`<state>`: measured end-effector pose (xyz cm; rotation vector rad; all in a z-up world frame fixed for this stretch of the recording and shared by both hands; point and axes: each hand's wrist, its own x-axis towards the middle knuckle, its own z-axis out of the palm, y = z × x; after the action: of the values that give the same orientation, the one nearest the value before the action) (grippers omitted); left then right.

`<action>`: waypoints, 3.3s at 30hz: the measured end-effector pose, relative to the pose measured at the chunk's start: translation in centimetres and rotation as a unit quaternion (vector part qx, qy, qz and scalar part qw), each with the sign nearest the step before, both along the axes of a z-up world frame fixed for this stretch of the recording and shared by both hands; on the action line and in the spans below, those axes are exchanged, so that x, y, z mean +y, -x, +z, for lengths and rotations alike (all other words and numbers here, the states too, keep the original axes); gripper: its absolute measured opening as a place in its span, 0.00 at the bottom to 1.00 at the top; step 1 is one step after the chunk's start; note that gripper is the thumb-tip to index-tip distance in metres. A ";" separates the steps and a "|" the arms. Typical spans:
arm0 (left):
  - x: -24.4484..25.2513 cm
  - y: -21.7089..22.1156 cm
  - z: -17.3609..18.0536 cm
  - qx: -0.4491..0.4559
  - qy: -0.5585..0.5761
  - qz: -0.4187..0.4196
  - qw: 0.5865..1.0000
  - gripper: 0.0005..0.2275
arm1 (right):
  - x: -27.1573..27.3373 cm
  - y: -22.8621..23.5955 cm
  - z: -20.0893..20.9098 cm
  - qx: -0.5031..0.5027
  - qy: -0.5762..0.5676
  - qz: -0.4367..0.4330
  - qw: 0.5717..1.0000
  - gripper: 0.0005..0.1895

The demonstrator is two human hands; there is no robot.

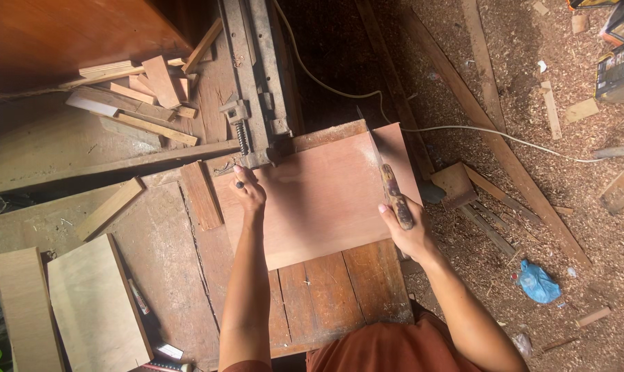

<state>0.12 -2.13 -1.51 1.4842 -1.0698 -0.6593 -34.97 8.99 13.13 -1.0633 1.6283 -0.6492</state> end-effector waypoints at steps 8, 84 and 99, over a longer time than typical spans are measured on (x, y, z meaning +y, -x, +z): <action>0.2 -0.1 0.2 -0.014 -0.010 0.003 1.000 0.29 | -0.3 0.1 -0.4 0.067 -0.011 0.034 0.997 0.16; 7.4 18.3 2.1 -0.418 -0.182 -0.207 0.866 0.31 | -4.3 0.3 -2.3 0.004 0.157 -0.013 0.988 0.09; 7.8 18.2 2.1 -0.460 -0.234 -0.254 0.818 0.33 | 7.8 3.1 2.0 -0.002 0.135 0.035 0.990 0.09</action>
<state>-18.04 5.67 0.57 2.0340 -2.2333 -0.5811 -38.09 16.82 15.17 -1.3070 1.5216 -0.8411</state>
